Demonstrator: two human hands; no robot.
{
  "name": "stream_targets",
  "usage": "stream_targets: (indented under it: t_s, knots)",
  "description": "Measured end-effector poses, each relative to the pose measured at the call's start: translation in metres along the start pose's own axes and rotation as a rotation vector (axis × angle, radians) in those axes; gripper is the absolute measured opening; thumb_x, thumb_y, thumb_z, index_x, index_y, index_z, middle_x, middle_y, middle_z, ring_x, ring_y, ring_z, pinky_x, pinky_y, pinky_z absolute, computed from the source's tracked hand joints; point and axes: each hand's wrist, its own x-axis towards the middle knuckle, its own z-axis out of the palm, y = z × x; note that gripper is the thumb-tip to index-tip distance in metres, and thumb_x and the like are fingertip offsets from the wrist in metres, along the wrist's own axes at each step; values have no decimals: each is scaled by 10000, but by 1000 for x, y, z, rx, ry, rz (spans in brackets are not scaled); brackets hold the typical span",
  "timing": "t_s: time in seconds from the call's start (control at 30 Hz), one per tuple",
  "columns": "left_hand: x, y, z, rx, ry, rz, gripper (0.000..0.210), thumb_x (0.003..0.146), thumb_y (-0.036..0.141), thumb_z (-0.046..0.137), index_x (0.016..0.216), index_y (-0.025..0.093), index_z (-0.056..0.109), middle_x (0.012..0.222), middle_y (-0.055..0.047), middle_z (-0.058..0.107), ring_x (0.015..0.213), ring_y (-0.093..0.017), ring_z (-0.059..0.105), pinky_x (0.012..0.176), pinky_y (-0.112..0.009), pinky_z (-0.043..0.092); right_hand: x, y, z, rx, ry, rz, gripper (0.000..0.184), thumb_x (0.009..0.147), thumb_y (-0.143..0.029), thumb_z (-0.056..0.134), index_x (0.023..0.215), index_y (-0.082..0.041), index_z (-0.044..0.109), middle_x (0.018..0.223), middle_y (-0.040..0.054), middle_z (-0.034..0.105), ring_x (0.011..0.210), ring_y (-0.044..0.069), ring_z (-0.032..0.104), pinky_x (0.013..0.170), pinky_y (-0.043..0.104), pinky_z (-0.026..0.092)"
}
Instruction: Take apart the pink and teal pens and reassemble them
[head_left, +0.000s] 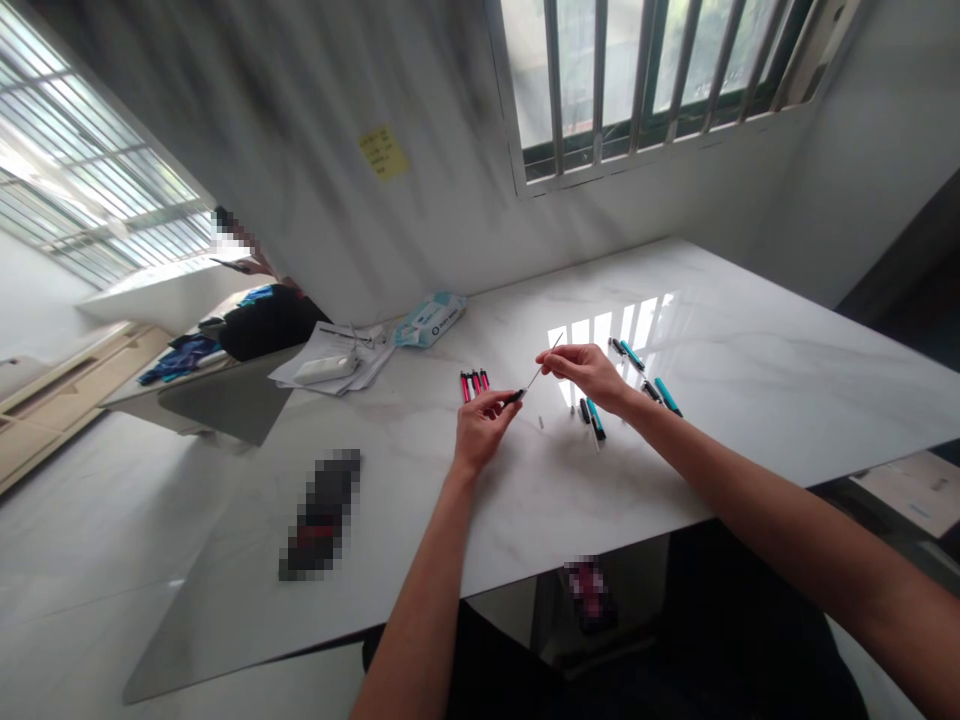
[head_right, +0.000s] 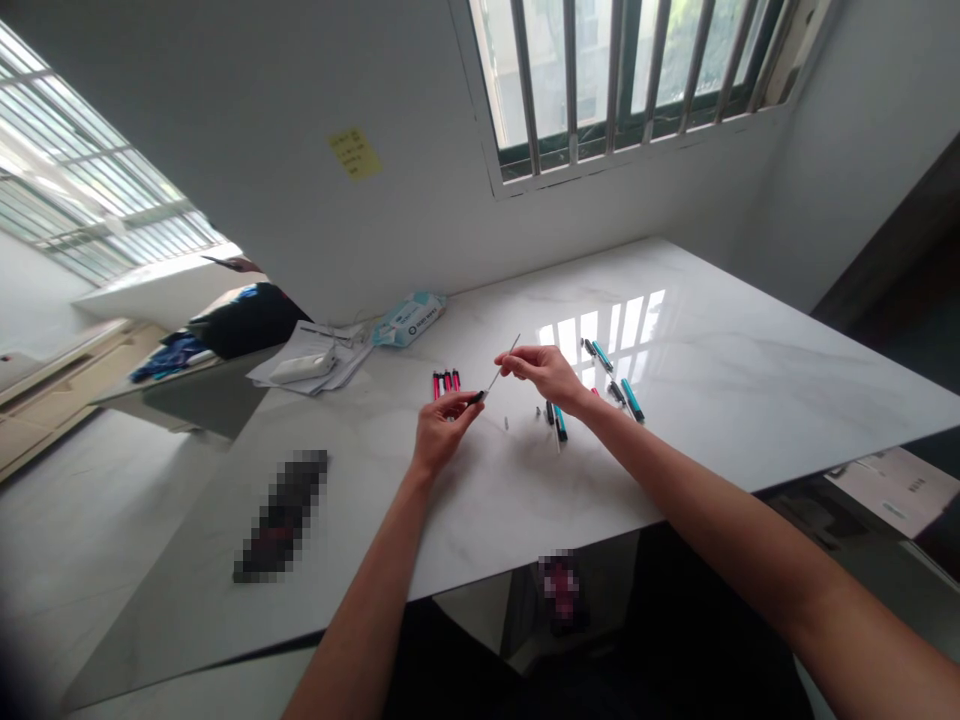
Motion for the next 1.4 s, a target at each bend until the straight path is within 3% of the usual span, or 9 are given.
stream_targets:
  t_s: [0.17,0.3,0.4,0.47,0.67,0.83,0.97,1.2,1.4]
  knots:
    - [0,3,1,-17,-31,-9,255,788,401,819,956,210,838,888,-65,785,636,-127,575,601,-265,469,-2,3,4,-38,-98,-30,345,893,-526,715,883,-194,810,1097,91,788,950,197,680,838,322,505]
    - [1,2,1,-128,-37,-63,309,767,438,841,956,194,838,801,-57,761,613,-126,588,573,-260,466,-5,7,5,-256,-198,-95,287,902,-471,731,1020,-222,813,1109,83,780,915,201,668,831,341,510]
    - [4,1,0,-284,36,-129,378,717,457,877,961,172,834,741,-45,737,611,-129,604,577,-260,478,-6,9,3,-574,-259,-221,216,897,-347,770,1092,-264,810,1037,68,770,911,215,616,842,358,491]
    - [5,1,-1,-368,108,-164,407,679,450,904,962,166,832,750,-44,741,627,-129,615,586,-256,482,-6,10,0,-720,-368,-284,160,896,-274,777,1048,-284,824,1023,66,761,958,235,593,872,368,477]
    - [7,2,-3,-455,205,-207,405,643,412,932,952,170,832,828,-50,767,646,-107,606,617,-242,486,-7,14,1,-824,-605,-290,76,875,-220,800,921,-271,833,975,60,747,986,241,593,870,338,475]
    - [7,1,-2,-426,202,-207,414,635,418,933,944,163,829,769,-36,744,639,-107,600,620,-241,488,-8,14,3,-847,-612,-274,121,916,-148,721,916,-232,808,940,59,750,959,223,606,863,327,476]
    - [7,0,-3,-406,207,-204,415,635,426,930,940,163,828,782,-39,746,663,-117,620,636,-246,502,-7,7,-5,-852,-565,-245,136,874,-226,792,1007,-250,806,1006,56,766,988,226,630,868,330,477]
    - [7,-2,-4,-402,204,-212,400,648,417,923,947,169,827,811,-46,758,673,-118,624,633,-244,506,-7,1,-10,-794,-581,-102,212,838,-77,702,885,-242,826,840,8,781,719,147,667,705,263,475]
    - [8,-5,-5,-391,212,-204,381,656,406,921,951,182,830,832,-46,766,672,-116,624,649,-250,512,-6,-6,-18,-835,-532,-184,180,890,-161,694,936,-270,829,916,22,791,882,192,674,796,314,476]
